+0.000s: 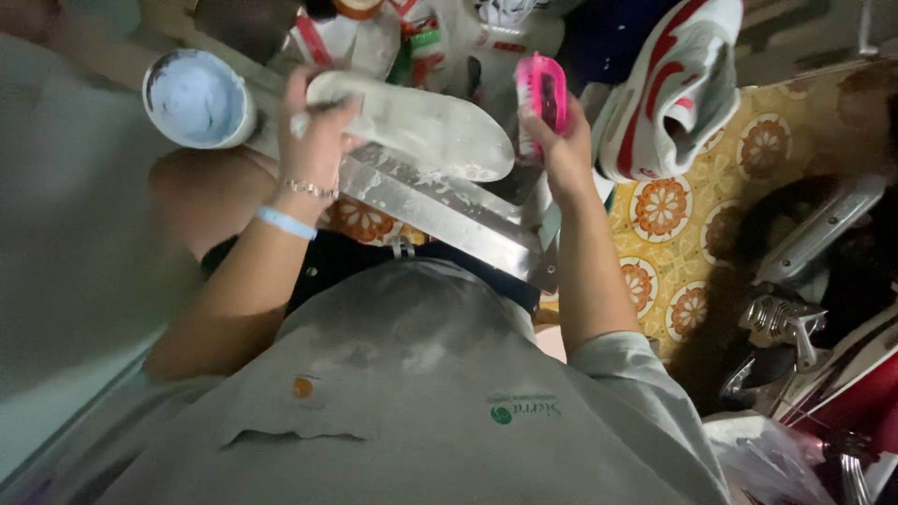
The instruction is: The person cleans a shoe insole with a brush and then applies a cleaning solution from a bottle to the upper part of a sneaker before wiping it.
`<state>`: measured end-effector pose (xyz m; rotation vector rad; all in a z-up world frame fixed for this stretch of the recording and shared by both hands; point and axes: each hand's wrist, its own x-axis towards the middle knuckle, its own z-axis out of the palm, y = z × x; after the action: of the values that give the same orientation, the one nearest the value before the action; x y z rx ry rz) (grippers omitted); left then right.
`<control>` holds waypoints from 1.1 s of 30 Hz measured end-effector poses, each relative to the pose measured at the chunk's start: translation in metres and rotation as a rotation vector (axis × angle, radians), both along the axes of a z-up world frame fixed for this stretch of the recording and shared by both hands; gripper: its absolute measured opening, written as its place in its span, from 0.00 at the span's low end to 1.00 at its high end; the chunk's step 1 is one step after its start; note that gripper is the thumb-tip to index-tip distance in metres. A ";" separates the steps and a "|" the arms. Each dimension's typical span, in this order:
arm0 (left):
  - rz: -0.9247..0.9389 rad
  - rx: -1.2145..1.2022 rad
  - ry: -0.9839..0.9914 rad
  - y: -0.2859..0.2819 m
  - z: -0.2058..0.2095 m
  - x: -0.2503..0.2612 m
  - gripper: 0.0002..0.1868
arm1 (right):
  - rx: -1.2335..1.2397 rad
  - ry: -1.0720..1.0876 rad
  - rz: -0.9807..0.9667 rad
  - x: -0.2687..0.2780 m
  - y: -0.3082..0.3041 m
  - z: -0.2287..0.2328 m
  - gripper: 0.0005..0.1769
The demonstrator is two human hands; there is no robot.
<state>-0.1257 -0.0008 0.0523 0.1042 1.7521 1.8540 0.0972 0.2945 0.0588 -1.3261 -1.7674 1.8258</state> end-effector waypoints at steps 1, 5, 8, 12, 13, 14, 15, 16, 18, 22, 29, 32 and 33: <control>0.082 0.022 -0.087 -0.013 -0.002 0.011 0.22 | 0.021 -0.134 0.082 -0.007 -0.002 0.011 0.42; 0.194 -0.086 0.007 -0.070 -0.032 0.070 0.36 | 0.302 -0.617 0.607 -0.031 -0.006 0.034 0.41; 0.069 -0.210 0.180 -0.094 0.001 0.094 0.30 | 0.317 -0.968 0.818 -0.054 -0.010 0.015 0.30; -0.031 -0.222 0.228 -0.103 -0.004 0.111 0.28 | 0.382 -1.148 1.154 -0.080 -0.014 -0.037 0.20; -0.025 -0.122 0.221 -0.102 -0.003 0.115 0.33 | 0.399 -1.186 1.199 -0.083 -0.014 -0.061 0.26; -0.021 -0.018 0.217 -0.100 -0.003 0.116 0.41 | 0.419 -1.223 1.239 -0.087 -0.013 -0.084 0.37; -0.021 -0.017 0.217 -0.097 0.001 0.116 0.41 | 0.420 -1.224 1.239 -0.085 -0.017 -0.089 0.37; -0.068 -0.039 0.271 -0.092 0.004 0.115 0.32 | 0.424 -1.215 1.196 -0.084 -0.020 -0.095 0.39; -0.113 -0.060 0.319 -0.082 0.017 0.109 0.25 | 0.426 -1.211 1.158 -0.076 -0.020 -0.087 0.42; -0.329 -0.227 0.428 -0.065 0.027 0.101 0.29 | 0.629 -0.854 1.058 -0.035 -0.023 -0.004 0.26; -0.549 -0.298 0.513 -0.043 -0.001 0.101 0.41 | 0.463 -0.059 0.679 0.018 -0.030 0.054 0.32; -0.589 -0.351 0.501 -0.042 0.006 0.107 0.43 | 0.479 -0.028 0.801 0.015 -0.046 0.047 0.31; -0.596 -0.352 0.495 -0.043 0.008 0.109 0.43 | 0.472 -0.033 0.797 0.015 -0.050 0.045 0.31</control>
<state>-0.0170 -0.0443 0.0603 0.9036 2.0435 1.1270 0.1125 0.2447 0.1035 -0.4905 -2.7728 1.5032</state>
